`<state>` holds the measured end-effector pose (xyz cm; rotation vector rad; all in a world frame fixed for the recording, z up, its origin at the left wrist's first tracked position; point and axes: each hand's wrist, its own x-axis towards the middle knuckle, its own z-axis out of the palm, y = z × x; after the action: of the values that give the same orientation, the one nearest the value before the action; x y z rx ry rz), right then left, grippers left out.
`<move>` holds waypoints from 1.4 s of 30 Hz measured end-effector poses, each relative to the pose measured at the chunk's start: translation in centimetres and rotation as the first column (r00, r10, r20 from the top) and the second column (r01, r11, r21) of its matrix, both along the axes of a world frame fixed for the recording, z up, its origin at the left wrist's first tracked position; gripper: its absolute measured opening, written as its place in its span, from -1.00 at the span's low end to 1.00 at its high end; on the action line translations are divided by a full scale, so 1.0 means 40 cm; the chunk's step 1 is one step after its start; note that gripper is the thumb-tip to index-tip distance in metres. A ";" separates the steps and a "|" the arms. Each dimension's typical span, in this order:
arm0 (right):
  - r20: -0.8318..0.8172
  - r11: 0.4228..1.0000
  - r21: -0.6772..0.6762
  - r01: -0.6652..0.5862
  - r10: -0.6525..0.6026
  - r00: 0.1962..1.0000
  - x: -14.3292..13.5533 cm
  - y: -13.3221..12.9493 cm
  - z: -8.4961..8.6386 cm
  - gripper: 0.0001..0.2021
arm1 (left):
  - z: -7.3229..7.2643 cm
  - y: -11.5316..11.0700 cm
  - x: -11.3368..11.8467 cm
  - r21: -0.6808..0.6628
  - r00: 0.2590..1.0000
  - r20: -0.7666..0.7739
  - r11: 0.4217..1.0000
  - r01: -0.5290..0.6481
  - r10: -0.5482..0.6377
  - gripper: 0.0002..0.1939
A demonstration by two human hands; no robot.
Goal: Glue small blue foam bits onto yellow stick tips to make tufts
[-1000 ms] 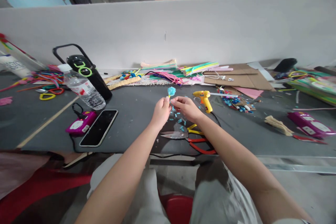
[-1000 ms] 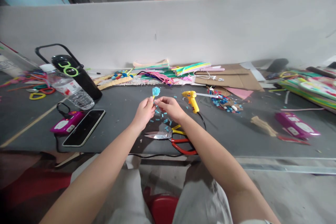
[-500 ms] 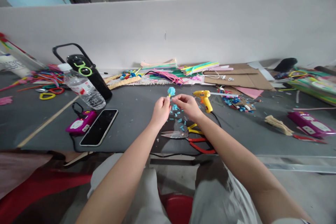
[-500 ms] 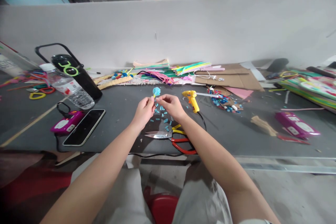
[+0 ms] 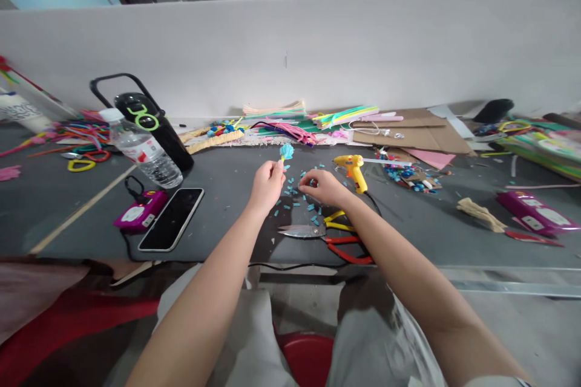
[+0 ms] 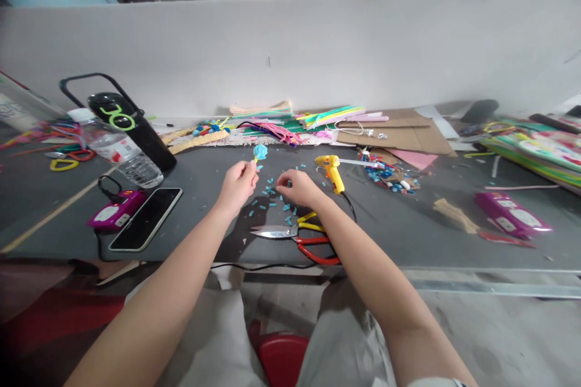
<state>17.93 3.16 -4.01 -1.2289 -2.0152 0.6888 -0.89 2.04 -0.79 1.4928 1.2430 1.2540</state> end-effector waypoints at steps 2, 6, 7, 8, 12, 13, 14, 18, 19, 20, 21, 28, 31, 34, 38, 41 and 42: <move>0.040 0.998 0.011 -0.065 0.065 0.997 -0.014 -0.005 -0.007 -0.94 | 0.000 0.002 -0.004 0.006 1.000 -0.010 1.000 0.003 -0.003 -0.70; 0.162 0.994 0.077 -0.080 0.067 0.985 -0.034 -0.004 -0.018 -0.91 | -0.003 0.007 -0.003 0.017 1.000 -0.018 1.000 0.020 -0.019 -0.70; 0.176 0.994 0.088 -0.068 0.052 0.983 -0.036 -0.001 -0.019 -0.91 | -0.004 0.008 -0.003 0.019 1.000 -0.018 1.000 0.021 -0.021 -0.70; 0.179 0.994 0.091 -0.056 0.039 0.983 -0.037 0.001 -0.019 -0.91 | -0.004 0.009 -0.002 0.020 1.000 -0.017 1.000 0.022 -0.022 -0.70; 0.174 0.994 0.108 -0.029 0.010 0.985 -0.041 0.001 -0.014 -0.87 | -0.002 0.011 -0.004 0.021 1.000 -0.018 1.000 0.015 -0.014 -0.68; 0.180 0.993 0.116 -0.037 0.015 0.984 -0.044 -0.001 -0.012 -0.86 | -0.002 0.012 -0.005 0.020 1.000 -0.019 1.000 0.012 -0.011 -0.68; 0.198 0.991 0.125 -0.046 0.021 0.980 -0.047 -0.004 -0.010 -0.85 | -0.002 0.013 -0.006 0.020 1.000 -0.017 1.000 0.009 -0.009 -0.67; 0.309 0.988 0.151 -0.028 -0.020 0.951 -0.058 -0.010 -0.006 -0.81 | -0.005 0.015 -0.010 0.024 1.000 -0.012 1.000 0.006 -0.005 -0.66; 0.324 0.988 0.153 -0.015 -0.036 0.945 -0.060 -0.010 -0.006 -0.80 | -0.005 0.016 -0.011 0.025 1.000 -0.014 1.000 0.007 -0.006 -0.67; 0.332 0.988 0.153 -0.006 -0.046 0.942 -0.061 -0.010 -0.006 -0.80 | -0.005 0.016 -0.011 0.025 1.000 -0.018 1.000 0.007 -0.007 -0.67; 0.334 0.989 0.151 -0.002 -0.049 0.941 -0.063 -0.009 -0.006 -0.79 | -0.005 0.016 -0.011 0.025 1.000 -0.022 1.000 0.007 -0.006 -0.67; 0.303 0.991 0.132 0.024 -0.063 0.951 -0.073 -0.004 -0.016 -0.82 | -0.003 0.013 -0.010 0.020 1.000 -0.029 1.000 0.012 -0.011 -0.67; 0.263 0.993 0.117 0.022 -0.052 0.963 -0.075 0.001 -0.026 -0.86 | -0.005 0.014 -0.009 0.019 1.000 -0.029 1.000 0.013 -0.013 -0.67; 0.212 0.994 0.103 0.021 -0.042 0.976 -0.076 0.007 -0.036 -0.89 | -0.005 0.015 -0.010 0.014 1.000 -0.022 1.000 0.010 -0.010 -0.68; 0.138 0.996 0.086 0.004 -0.016 0.990 -0.072 0.012 -0.039 -0.94 | -0.004 0.015 -0.011 0.007 1.000 -0.016 1.000 0.010 -0.010 -0.68; 0.096 0.997 0.076 -0.015 0.007 0.995 -0.063 0.013 -0.035 -0.99 | -0.004 0.015 -0.012 0.010 1.000 -0.015 1.000 0.010 -0.010 -0.67; 0.086 0.997 0.077 -0.014 0.007 0.996 -0.060 0.013 -0.033 -0.99 | -0.004 0.015 -0.012 0.012 1.000 -0.012 1.000 0.009 -0.009 -0.67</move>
<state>15.55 3.70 -5.34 -1.2221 -2.0993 0.5666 -1.38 2.64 -0.96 1.5152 1.2375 1.2496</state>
